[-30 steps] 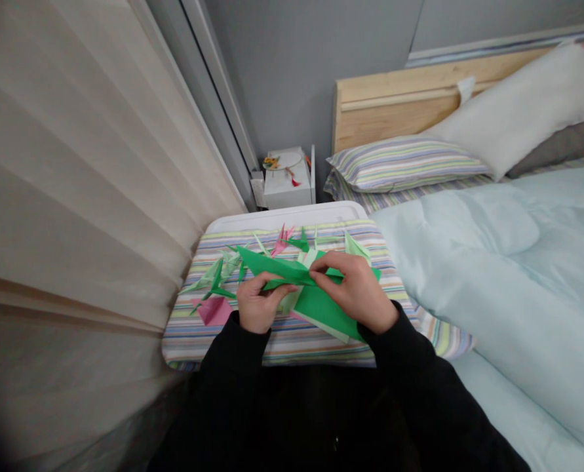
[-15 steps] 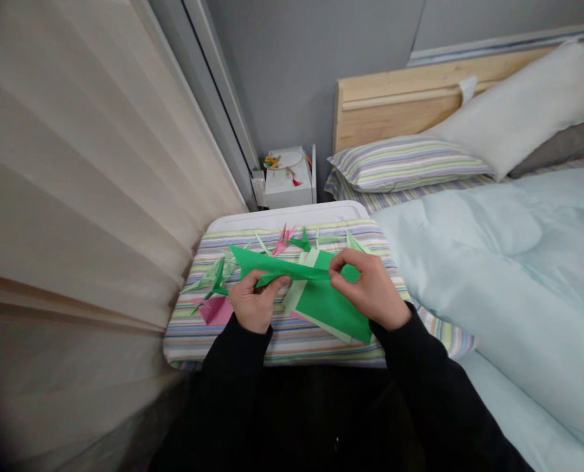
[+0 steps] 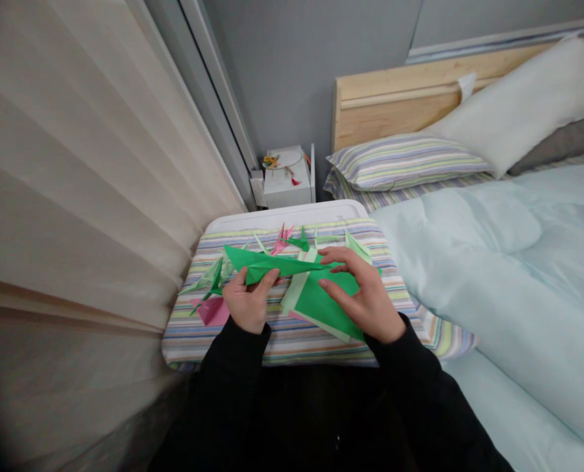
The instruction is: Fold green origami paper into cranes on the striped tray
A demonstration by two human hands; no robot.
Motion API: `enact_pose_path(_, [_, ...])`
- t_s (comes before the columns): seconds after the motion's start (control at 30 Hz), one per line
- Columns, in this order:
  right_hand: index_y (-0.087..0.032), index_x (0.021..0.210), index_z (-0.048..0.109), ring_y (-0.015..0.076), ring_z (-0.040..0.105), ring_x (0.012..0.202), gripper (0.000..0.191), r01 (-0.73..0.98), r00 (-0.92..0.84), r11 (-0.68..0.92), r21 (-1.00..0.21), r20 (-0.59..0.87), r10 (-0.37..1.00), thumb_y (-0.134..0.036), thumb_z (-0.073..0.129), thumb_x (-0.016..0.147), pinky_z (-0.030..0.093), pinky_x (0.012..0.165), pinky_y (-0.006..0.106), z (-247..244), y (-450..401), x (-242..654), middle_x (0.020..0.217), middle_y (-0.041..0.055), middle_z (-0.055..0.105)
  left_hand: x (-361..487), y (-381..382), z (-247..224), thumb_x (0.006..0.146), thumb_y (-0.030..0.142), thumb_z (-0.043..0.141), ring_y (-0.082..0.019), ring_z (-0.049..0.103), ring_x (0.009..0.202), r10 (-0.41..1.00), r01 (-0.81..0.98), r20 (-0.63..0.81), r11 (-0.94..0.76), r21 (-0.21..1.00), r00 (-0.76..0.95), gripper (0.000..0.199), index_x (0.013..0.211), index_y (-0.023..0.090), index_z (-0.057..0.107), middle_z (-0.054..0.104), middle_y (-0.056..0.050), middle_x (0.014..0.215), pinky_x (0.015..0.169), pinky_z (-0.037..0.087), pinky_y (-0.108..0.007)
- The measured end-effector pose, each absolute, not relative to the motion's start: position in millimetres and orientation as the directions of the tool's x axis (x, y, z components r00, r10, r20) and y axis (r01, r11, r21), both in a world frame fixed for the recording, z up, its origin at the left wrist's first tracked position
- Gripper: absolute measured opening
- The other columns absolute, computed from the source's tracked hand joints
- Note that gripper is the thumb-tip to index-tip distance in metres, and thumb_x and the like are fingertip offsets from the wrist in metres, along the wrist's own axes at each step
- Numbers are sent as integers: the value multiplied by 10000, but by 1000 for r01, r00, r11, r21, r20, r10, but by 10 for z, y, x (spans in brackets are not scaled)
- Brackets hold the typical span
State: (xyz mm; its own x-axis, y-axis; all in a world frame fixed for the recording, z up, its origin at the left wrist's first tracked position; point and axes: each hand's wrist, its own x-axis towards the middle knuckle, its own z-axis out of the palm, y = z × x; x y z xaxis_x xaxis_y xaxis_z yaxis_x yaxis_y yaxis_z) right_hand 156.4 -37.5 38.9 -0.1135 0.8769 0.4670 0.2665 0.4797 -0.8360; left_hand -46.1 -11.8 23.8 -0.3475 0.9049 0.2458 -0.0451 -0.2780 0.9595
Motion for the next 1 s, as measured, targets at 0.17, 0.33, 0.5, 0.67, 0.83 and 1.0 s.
enact_pose_path(0.17, [-241,920,706,254,687,1099,24,272,-99,458,-846,449,888,-262,715,912,586,920,438,396,-318,1489,1113,82,747,-463,-126,219,636,286,870,-188,711,496,905,-43,261,-291,956,-336,322,590,172,573,638,32,535,465,604,-248])
enact_pose_path(0.33, [-222,797,739,204,701,855,114,-4,14,303,-953,303,953,-312,784,850,643,658,332,381,-317,1406,956,57,728,-484,-127,158,679,285,863,-189,727,520,915,-31,289,-309,950,-281,301,631,167,591,674,20,580,491,621,-251])
enact_pose_path(0.5, [-220,728,750,188,712,848,112,43,106,314,-948,317,943,-255,831,796,610,749,307,415,-299,1394,855,41,757,-472,-130,161,668,300,864,-165,707,514,917,-55,275,-302,952,-289,328,621,170,567,647,36,571,550,650,-270])
enact_pose_path(0.67, [-218,710,732,193,712,808,141,66,139,308,-949,315,939,-273,837,786,594,709,312,432,-281,1376,810,40,757,-468,-126,162,663,367,868,-159,695,521,926,-47,261,-284,958,-272,369,613,176,556,636,37,570,571,649,-279])
enact_pose_path(0.83, [-217,693,706,195,702,774,181,44,173,306,-951,309,935,-302,845,773,589,690,331,423,-269,1325,776,38,741,-470,-119,156,674,348,857,-146,684,528,927,-47,257,-279,959,-273,354,611,184,549,631,43,576,596,649,-280])
enact_pose_path(1.0, [-215,792,673,191,686,743,223,38,205,285,-958,287,936,-318,863,739,586,642,329,409,-248,1303,766,22,706,-459,-124,160,657,346,865,-150,683,519,929,-61,229,-256,965,-290,387,610,193,513,612,51,560,560,634,-275])
